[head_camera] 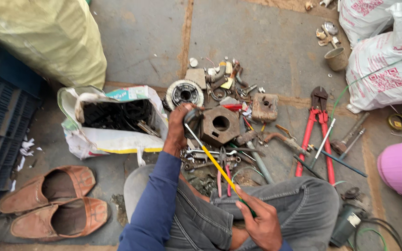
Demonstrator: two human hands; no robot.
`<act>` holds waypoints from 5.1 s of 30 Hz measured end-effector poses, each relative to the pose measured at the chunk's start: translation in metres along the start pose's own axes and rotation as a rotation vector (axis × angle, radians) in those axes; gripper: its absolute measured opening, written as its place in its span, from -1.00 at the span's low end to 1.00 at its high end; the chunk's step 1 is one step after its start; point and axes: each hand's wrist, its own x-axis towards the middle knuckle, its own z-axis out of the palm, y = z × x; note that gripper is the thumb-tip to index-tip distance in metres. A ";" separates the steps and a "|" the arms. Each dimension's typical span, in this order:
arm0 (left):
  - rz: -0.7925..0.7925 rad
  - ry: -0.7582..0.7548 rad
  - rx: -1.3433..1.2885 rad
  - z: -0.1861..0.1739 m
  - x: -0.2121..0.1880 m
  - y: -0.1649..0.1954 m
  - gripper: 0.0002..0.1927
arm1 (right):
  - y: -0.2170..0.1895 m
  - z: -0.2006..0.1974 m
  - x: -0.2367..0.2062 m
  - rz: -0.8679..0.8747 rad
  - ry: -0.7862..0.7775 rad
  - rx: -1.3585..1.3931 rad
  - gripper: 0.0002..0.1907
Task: The person sits on the ground and uses a hammer, screwdriver, and pliers to disassemble and adjust a small mechanical component. They repeatedly strike, pry, and rotate parts of the object while surrounded by tools and scrap materials.
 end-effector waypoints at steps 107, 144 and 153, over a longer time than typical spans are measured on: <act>-0.005 0.086 -0.179 -0.038 0.004 -0.010 -0.78 | -0.070 -0.013 0.019 -0.142 -0.130 -0.208 -0.49; -0.087 -0.195 -0.172 -0.012 -0.010 -0.002 -0.45 | 0.113 0.051 0.094 0.418 0.129 -0.425 -0.63; -0.138 -0.211 -0.153 -0.007 -0.011 -0.002 -0.46 | 0.086 0.056 0.095 0.250 0.106 -0.654 -0.61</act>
